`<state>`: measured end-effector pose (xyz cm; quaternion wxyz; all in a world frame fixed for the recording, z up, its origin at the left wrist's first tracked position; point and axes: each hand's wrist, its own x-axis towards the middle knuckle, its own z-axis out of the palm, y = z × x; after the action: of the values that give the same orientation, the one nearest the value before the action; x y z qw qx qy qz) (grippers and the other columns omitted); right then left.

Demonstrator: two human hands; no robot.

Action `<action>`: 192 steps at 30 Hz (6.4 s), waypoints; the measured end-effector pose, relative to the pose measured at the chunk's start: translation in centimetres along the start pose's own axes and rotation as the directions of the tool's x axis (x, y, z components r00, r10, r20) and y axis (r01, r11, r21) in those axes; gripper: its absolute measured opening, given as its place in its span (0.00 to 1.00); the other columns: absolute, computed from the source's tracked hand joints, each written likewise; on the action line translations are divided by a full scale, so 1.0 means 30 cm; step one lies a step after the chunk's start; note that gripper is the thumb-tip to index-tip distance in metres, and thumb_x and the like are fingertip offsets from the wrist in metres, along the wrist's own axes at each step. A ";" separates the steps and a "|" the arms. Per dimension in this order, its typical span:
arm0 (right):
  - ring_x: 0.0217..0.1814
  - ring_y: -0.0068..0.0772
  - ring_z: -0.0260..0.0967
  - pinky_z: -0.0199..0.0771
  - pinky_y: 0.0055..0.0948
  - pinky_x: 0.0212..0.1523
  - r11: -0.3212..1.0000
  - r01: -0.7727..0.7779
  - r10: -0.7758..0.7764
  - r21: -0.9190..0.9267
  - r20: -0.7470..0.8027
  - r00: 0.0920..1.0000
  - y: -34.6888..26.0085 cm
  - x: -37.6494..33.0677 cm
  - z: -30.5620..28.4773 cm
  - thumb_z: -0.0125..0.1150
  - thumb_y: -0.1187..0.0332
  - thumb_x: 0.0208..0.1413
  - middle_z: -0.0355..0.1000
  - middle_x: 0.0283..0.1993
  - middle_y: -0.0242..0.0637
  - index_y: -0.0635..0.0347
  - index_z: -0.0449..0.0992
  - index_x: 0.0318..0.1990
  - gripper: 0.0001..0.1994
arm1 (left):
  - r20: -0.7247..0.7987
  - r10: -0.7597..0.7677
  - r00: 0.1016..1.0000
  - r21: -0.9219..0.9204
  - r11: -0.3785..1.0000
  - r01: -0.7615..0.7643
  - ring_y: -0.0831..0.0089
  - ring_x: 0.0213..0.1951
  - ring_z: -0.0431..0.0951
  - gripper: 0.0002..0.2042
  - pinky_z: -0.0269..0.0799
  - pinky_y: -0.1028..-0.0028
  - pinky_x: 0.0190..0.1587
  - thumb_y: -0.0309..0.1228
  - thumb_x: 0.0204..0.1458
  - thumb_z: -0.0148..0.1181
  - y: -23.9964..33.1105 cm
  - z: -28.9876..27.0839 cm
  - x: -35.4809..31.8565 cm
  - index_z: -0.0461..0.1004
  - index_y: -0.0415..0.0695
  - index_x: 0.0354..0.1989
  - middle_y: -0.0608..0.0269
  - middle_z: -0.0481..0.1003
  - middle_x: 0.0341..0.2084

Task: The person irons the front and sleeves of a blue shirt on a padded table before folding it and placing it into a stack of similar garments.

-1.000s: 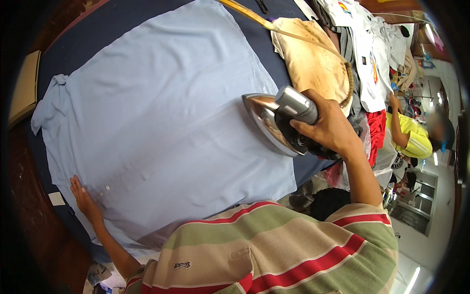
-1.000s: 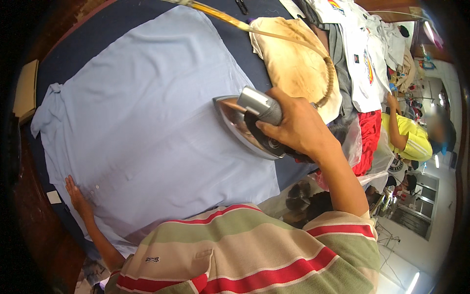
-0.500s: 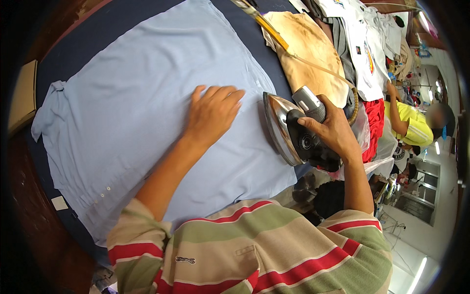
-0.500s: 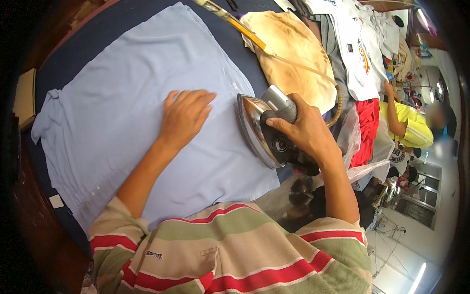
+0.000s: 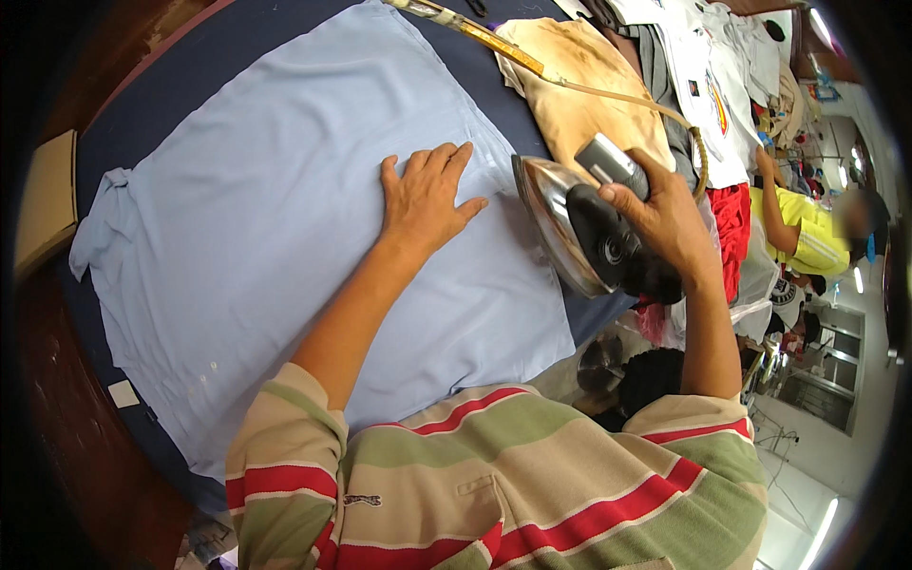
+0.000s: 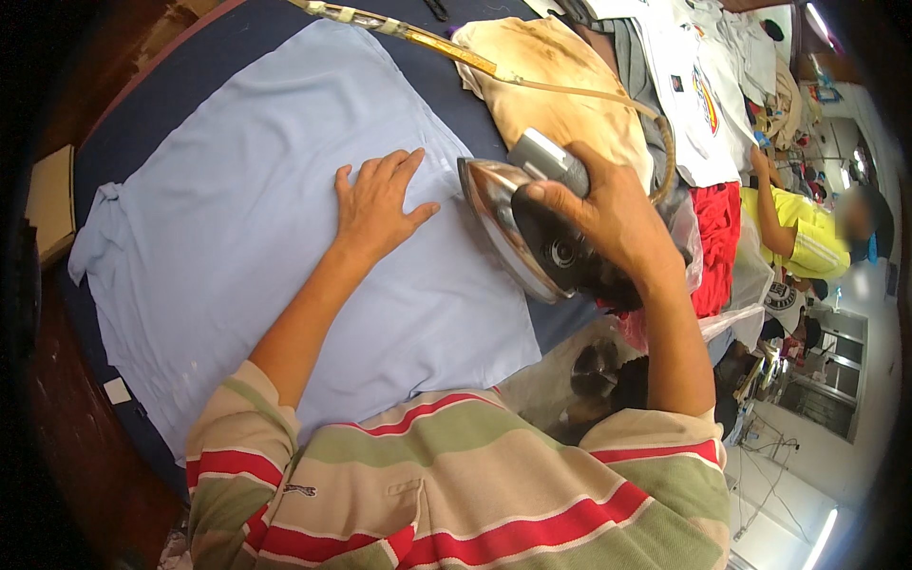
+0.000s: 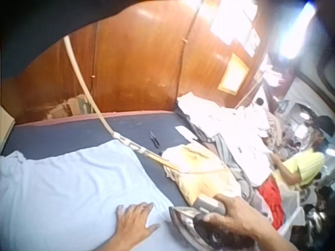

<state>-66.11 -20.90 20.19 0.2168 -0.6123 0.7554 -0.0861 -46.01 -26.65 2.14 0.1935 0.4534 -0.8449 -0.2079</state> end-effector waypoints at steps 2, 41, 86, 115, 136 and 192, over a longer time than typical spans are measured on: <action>0.32 0.44 0.70 0.68 0.36 0.35 0.996 0.086 -0.086 -0.014 0.008 0.996 -0.028 0.046 -0.023 0.61 0.48 0.47 0.71 0.30 0.51 0.66 0.71 0.40 0.27 | -0.089 0.010 0.996 0.019 1.000 -0.008 0.69 0.52 0.63 0.28 0.47 0.50 0.55 0.42 0.43 0.62 0.020 -0.012 -0.061 0.65 0.49 0.54 0.66 0.65 0.52; 0.25 0.48 0.70 0.70 0.39 0.28 0.330 0.944 -0.764 0.025 0.595 0.251 -0.118 0.333 0.163 0.59 0.53 0.45 0.72 0.23 0.42 0.54 0.73 0.39 0.18 | -0.724 -0.652 0.224 0.053 0.271 0.961 0.62 0.64 0.51 0.25 0.42 0.46 0.58 0.50 0.58 0.38 -0.463 -0.261 -0.839 0.57 0.54 0.62 0.61 0.55 0.62; 0.25 0.50 0.70 0.70 0.41 0.27 0.367 0.930 -0.780 -0.005 0.542 0.311 -0.463 0.258 0.365 0.57 0.53 0.49 0.70 0.19 0.46 0.60 0.70 0.36 0.19 | -0.603 -0.775 0.187 0.190 0.088 0.978 0.63 0.67 0.42 0.25 0.39 0.43 0.59 0.52 0.59 0.29 -0.559 -0.338 -0.929 0.48 0.64 0.65 0.70 0.45 0.66; 0.27 0.50 0.71 0.71 0.42 0.30 0.323 0.946 -0.775 -0.034 0.564 0.285 -0.396 0.335 0.330 0.55 0.50 0.49 0.72 0.22 0.47 0.59 0.70 0.39 0.21 | -0.623 -0.755 0.203 0.212 0.087 0.973 0.63 0.67 0.43 0.26 0.40 0.40 0.58 0.54 0.58 0.29 -0.594 -0.317 -0.956 0.46 0.66 0.65 0.71 0.45 0.66; 0.30 0.49 0.71 0.71 0.41 0.29 0.727 0.687 -0.601 0.019 0.500 0.623 -0.212 -0.061 0.314 0.61 0.62 0.45 0.72 0.28 0.46 0.62 0.65 0.41 0.19 | -0.806 -0.529 0.267 0.060 0.376 0.925 0.59 0.67 0.42 0.28 0.39 0.43 0.59 0.52 0.58 0.33 -0.554 -0.326 -0.936 0.45 0.56 0.66 0.59 0.44 0.66; 0.40 0.50 0.71 0.70 0.37 0.44 0.402 0.905 -0.841 -0.140 0.335 0.426 -0.419 0.674 0.283 0.58 0.58 0.42 0.73 0.36 0.51 0.60 0.71 0.46 0.23 | -0.401 -0.424 0.812 0.126 0.853 0.507 0.66 0.19 0.73 0.02 0.62 0.66 0.30 0.28 0.41 0.54 0.346 0.233 0.041 0.70 0.46 0.23 0.62 0.72 0.12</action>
<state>-54.42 -42.16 13.10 0.1221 -0.9474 0.2958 -0.0063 -57.37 -21.26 1.90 0.2341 0.6964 -0.6752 -0.0652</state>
